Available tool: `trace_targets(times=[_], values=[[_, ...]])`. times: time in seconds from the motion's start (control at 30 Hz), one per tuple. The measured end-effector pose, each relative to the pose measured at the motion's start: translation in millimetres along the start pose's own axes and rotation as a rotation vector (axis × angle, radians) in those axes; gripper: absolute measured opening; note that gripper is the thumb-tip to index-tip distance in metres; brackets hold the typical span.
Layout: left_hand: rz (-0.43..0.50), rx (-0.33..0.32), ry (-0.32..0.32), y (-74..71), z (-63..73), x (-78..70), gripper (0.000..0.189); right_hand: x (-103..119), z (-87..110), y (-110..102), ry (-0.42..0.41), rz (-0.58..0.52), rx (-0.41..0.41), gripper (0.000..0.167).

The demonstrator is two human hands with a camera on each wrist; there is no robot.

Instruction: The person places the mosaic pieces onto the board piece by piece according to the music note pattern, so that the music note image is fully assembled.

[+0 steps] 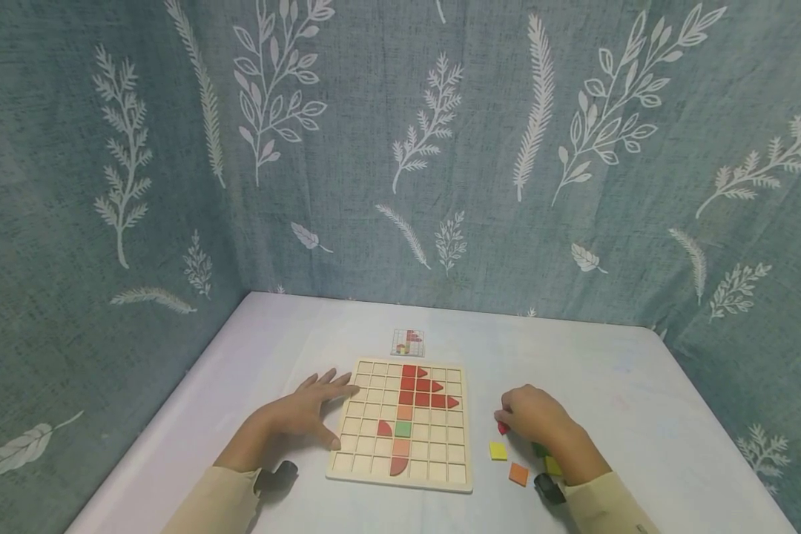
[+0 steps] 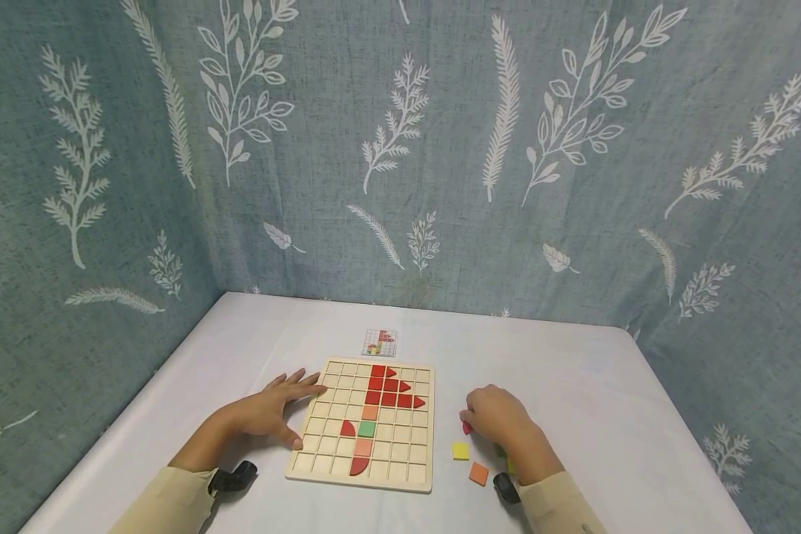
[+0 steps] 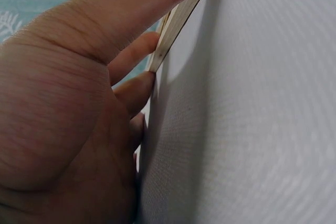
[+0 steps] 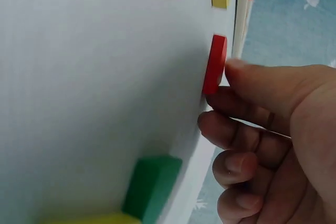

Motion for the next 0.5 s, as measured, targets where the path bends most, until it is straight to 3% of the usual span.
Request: trace_targets(times=[0.17,0.33,0.5], values=[[0.001,0.006,0.006,0.2,0.5,-0.1,0.108,-2.7,3.5,-5.5,-0.030,-0.066,-0.020,0.003],[0.007,0.010,-0.008,-0.2,0.3,-0.6,0.109,6.2,4.7,-8.9,-0.154,-0.145,-0.019,0.026],[0.009,0.011,-0.015,-0.6,0.8,-0.9,0.108,8.0,3.6,-7.3,-0.168,-0.107,-0.004,0.019]])
Point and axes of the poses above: each hand's wrist, its own z-axis away from the middle knuckle, its own y-axis out of the palm, x = y × z, the point moved 9 cm from there along -z, towards the middle knuckle, and after that the axes turned 10 degrees about -y, right-handed, at the moved point
